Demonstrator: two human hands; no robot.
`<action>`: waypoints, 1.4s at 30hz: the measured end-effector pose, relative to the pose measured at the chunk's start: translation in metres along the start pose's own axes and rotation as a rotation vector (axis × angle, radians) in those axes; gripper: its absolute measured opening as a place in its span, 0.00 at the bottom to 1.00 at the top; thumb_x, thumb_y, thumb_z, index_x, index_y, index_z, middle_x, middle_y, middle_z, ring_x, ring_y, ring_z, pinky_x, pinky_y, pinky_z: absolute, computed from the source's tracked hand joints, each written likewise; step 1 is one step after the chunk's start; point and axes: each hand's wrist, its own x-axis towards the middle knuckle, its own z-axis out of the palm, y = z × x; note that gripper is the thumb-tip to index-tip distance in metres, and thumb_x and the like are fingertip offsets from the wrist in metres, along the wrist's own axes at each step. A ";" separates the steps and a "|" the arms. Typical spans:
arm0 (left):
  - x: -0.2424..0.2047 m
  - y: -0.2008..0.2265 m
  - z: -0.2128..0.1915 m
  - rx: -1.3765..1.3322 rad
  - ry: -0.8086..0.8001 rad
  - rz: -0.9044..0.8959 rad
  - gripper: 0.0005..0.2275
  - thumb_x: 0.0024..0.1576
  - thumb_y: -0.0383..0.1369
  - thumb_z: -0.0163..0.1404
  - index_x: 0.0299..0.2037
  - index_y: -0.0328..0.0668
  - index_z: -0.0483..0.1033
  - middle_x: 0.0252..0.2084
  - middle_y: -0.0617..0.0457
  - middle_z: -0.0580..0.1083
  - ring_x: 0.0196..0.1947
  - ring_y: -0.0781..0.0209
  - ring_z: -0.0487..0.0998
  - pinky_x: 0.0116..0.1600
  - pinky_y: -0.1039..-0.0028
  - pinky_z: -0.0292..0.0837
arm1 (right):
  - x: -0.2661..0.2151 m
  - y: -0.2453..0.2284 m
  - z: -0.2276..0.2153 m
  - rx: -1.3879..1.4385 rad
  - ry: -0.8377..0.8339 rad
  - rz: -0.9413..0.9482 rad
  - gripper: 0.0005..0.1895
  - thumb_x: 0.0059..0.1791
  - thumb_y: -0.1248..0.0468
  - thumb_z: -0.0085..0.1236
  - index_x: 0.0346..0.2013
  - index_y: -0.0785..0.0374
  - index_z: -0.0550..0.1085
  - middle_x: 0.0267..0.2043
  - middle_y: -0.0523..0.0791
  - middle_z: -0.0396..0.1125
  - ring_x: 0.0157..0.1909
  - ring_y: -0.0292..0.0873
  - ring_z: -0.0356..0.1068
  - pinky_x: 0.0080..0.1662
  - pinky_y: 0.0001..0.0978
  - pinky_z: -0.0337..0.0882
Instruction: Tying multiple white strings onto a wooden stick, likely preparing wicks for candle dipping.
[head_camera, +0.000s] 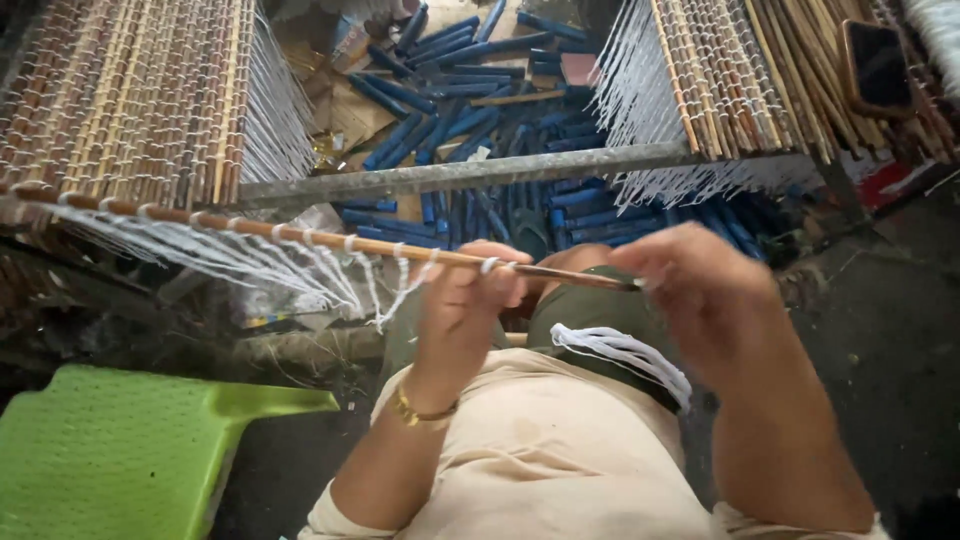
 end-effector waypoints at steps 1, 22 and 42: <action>0.001 0.001 0.004 0.001 0.003 0.003 0.11 0.67 0.39 0.46 0.47 0.39 0.74 0.28 0.57 0.69 0.30 0.69 0.70 0.37 0.80 0.65 | 0.005 -0.006 0.002 0.000 -0.003 -0.003 0.22 0.56 0.52 0.43 0.48 0.68 0.76 0.47 0.48 0.72 0.48 0.43 0.74 0.51 0.33 0.70; 0.001 -0.020 0.017 0.386 -0.096 0.284 0.07 0.67 0.29 0.50 0.54 0.47 0.74 0.50 0.49 0.79 0.51 0.53 0.81 0.60 0.65 0.74 | 0.017 0.021 0.030 -0.408 0.056 0.016 0.12 0.56 0.54 0.58 0.37 0.59 0.72 0.26 0.38 0.63 0.24 0.34 0.55 0.28 0.30 0.57; -0.004 -0.014 0.024 0.437 -0.042 0.245 0.06 0.67 0.28 0.47 0.51 0.42 0.76 0.43 0.51 0.76 0.40 0.58 0.77 0.47 0.70 0.73 | 0.016 0.028 0.031 -0.465 0.015 0.145 0.17 0.53 0.44 0.56 0.38 0.54 0.71 0.23 0.35 0.63 0.24 0.36 0.59 0.29 0.34 0.58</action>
